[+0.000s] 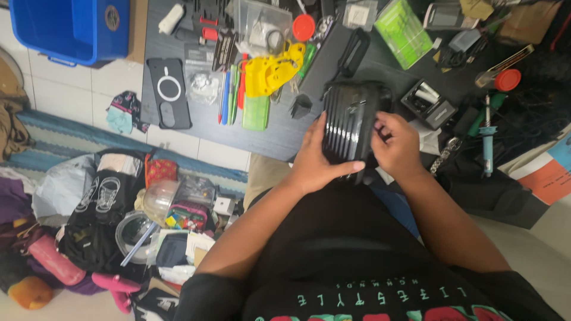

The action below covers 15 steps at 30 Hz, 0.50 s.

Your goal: The person wipes the inside of a blue plastic bin with a cloth and then organizes electronic parts, wires, and a battery into a small black case on a cluttered desk.

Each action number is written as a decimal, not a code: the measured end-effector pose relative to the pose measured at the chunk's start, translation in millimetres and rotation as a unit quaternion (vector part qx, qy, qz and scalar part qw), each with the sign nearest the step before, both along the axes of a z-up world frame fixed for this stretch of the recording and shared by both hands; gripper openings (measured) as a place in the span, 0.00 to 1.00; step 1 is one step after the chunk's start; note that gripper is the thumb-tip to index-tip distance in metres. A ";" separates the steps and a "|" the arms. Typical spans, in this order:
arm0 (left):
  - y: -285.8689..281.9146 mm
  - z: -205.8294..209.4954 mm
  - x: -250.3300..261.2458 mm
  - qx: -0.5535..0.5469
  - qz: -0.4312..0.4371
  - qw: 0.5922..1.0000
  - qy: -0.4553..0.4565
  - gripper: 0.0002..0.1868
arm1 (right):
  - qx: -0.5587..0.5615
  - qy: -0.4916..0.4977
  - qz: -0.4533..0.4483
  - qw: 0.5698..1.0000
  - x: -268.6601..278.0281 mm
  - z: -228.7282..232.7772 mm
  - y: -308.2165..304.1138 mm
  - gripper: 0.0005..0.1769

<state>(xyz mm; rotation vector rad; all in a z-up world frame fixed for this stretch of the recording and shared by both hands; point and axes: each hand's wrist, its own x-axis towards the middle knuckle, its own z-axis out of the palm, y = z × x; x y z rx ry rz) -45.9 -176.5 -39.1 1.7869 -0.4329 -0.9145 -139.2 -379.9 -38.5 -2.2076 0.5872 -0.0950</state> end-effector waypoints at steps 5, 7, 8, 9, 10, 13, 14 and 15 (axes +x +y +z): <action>-4.0 -2.3 -4.8 0.035 -0.008 0.999 0.021 0.74 | 0.144 -0.014 0.050 0.988 -14.3 -8.7 3.5 0.11; 3.3 -3.9 -7.8 0.033 -0.004 0.999 0.015 0.74 | 0.185 -0.005 0.046 0.982 -19.3 -11.7 2.1 0.10; 8.1 -5.3 -8.9 0.023 0.011 1.000 0.000 0.71 | 0.177 0.009 0.035 0.984 -20.8 -13.5 0.8 0.09; 12.5 -7.6 -8.8 0.011 0.024 1.000 -0.016 0.68 | 0.167 0.021 0.024 0.985 -21.4 -15.6 -1.1 0.08; 19.4 -10.9 -7.2 0.013 0.026 0.999 -0.019 0.68 | 0.169 0.019 0.026 0.985 -21.4 -18.3 -3.2 0.08; 50.2 -23.3 -4.9 0.017 0.037 0.999 -0.037 0.55 | 0.163 0.015 0.012 0.986 -28.8 -26.1 -8.0 0.10; 60.7 -28.4 -5.8 0.007 0.090 0.995 0.035 0.49 | 0.175 0.001 0.006 0.984 -31.3 -30.5 -8.0 0.10; 71.7 -34.1 -5.3 -0.004 0.141 0.984 0.106 0.43 | 0.186 -0.015 0.000 0.982 -33.8 -34.8 -7.9 0.10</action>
